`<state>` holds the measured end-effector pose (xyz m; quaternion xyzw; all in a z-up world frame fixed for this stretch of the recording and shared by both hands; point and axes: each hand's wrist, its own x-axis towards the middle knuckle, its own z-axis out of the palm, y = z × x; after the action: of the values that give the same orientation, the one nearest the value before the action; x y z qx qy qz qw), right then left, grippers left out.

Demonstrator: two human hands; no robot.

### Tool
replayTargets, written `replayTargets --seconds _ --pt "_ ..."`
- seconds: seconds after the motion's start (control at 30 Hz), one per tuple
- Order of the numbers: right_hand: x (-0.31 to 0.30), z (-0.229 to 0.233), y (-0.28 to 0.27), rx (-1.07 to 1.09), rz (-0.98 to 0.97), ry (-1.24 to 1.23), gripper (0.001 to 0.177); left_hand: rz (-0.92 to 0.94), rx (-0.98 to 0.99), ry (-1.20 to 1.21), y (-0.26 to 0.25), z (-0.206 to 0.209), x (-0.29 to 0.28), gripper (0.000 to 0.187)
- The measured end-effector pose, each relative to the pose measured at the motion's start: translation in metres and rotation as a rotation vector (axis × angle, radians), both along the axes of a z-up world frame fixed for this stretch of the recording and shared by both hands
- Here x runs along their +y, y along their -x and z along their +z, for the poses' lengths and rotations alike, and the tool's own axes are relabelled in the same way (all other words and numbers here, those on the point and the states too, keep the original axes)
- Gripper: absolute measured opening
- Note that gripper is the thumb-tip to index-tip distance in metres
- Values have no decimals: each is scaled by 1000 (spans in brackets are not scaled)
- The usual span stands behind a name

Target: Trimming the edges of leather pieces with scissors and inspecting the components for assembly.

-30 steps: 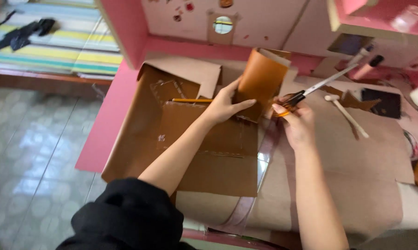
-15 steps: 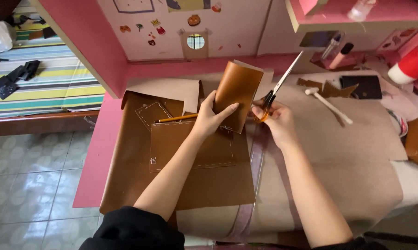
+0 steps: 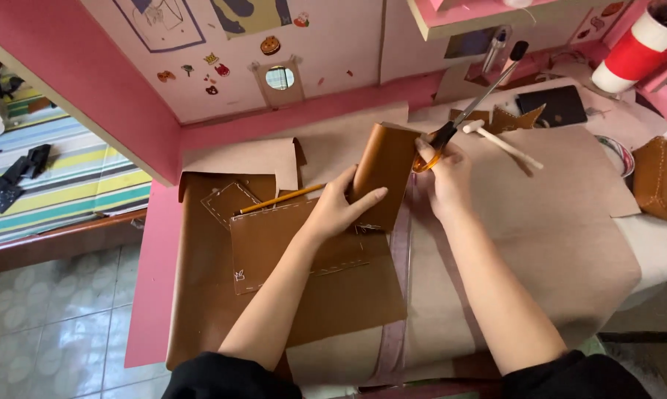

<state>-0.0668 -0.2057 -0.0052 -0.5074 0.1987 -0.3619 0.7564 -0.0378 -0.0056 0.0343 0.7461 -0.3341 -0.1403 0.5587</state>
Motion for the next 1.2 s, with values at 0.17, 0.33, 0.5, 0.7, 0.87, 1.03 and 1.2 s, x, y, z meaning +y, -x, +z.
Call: replayTargets --seconds 0.17,0.33,0.5,0.7,0.87,1.03,1.2 --pt "-14 -26 -2 20 -28 -100 35 -8 75 72 -30 -48 -4 46" --pt "-25 -22 2 -100 -40 -317 31 -51 150 168 -38 -44 3 48" --pt "-27 -3 8 -202 19 -526 28 -48 351 389 -36 -29 8 50" --pt "-35 -20 4 -192 58 -465 35 -45 193 509 -45 -43 10 39" --pt "-18 0 5 -119 -18 -540 33 3 178 502 -37 -26 18 33" --pt "-16 -2 6 -106 78 -421 33 103 21 538 -48 -42 12 35" --pt "-2 10 14 -72 88 -348 36 242 -118 489 -57 -57 7 20"
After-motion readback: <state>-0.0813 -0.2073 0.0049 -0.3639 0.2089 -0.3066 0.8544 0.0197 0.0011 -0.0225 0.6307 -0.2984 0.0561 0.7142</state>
